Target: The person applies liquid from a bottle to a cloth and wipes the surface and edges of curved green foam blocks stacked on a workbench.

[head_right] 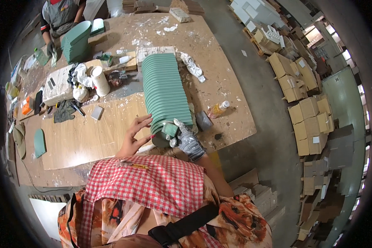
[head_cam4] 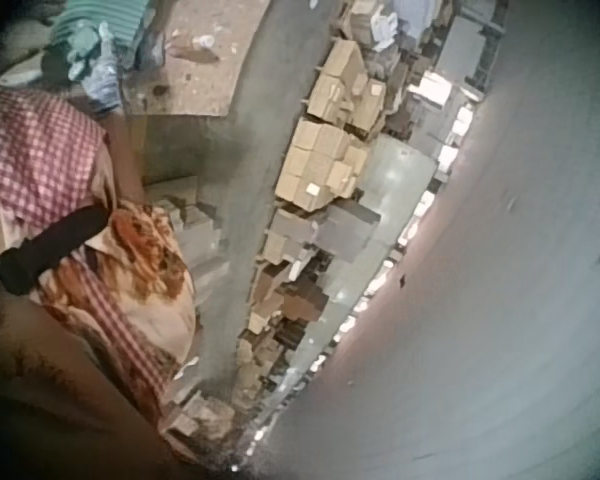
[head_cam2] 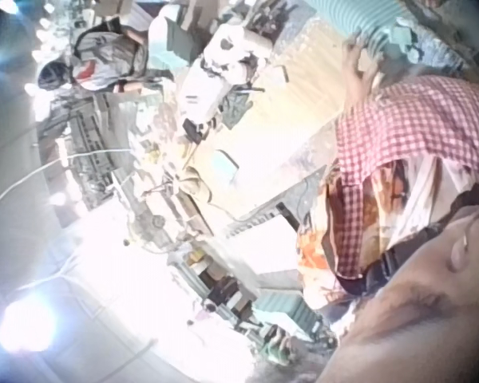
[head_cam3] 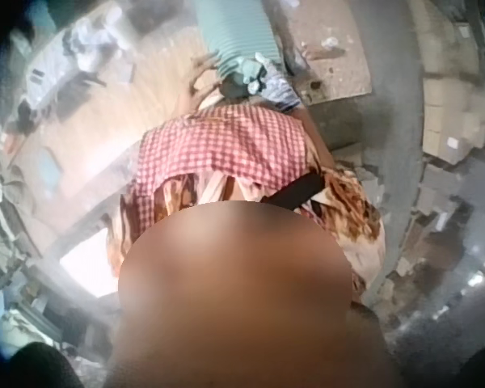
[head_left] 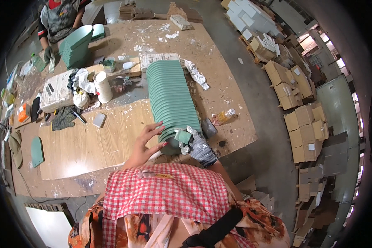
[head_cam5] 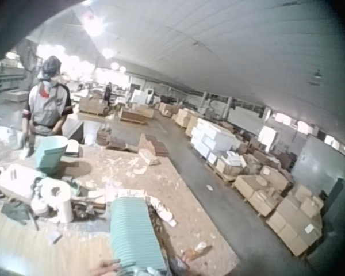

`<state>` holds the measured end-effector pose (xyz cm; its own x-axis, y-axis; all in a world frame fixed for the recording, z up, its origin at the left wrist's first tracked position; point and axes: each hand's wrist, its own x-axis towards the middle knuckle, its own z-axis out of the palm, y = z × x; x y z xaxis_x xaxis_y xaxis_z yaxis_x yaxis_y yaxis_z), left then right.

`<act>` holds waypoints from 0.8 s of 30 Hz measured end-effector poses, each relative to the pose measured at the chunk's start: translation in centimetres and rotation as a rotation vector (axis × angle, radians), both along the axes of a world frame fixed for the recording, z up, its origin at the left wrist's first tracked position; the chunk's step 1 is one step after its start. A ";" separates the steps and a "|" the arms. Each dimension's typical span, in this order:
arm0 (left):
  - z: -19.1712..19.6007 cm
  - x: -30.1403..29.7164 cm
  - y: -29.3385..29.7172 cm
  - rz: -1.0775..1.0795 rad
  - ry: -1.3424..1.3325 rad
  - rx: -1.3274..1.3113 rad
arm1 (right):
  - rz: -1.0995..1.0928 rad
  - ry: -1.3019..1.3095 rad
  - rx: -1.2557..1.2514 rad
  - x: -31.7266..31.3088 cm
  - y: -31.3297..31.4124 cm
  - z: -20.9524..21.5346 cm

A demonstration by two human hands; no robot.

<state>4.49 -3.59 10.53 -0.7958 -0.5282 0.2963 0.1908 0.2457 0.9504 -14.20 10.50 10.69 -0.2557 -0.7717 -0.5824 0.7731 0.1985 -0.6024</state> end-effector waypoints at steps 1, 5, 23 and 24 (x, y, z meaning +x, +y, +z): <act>1.2 -0.6 -0.1 0.023 0.004 -0.056 | 0.097 -0.135 -0.065 -0.6 -0.3 -0.1; 4.1 -2.0 -0.8 0.032 -0.066 -0.253 | 0.170 1.434 -0.400 1.1 -1.2 -0.1; -1.5 -3.8 -0.7 0.145 -0.296 -0.157 | -0.231 0.999 -0.118 -6.3 -5.7 1.2; -1.8 -4.2 -0.4 0.136 -0.292 -0.153 | -0.241 1.293 -0.066 -8.4 -6.1 0.3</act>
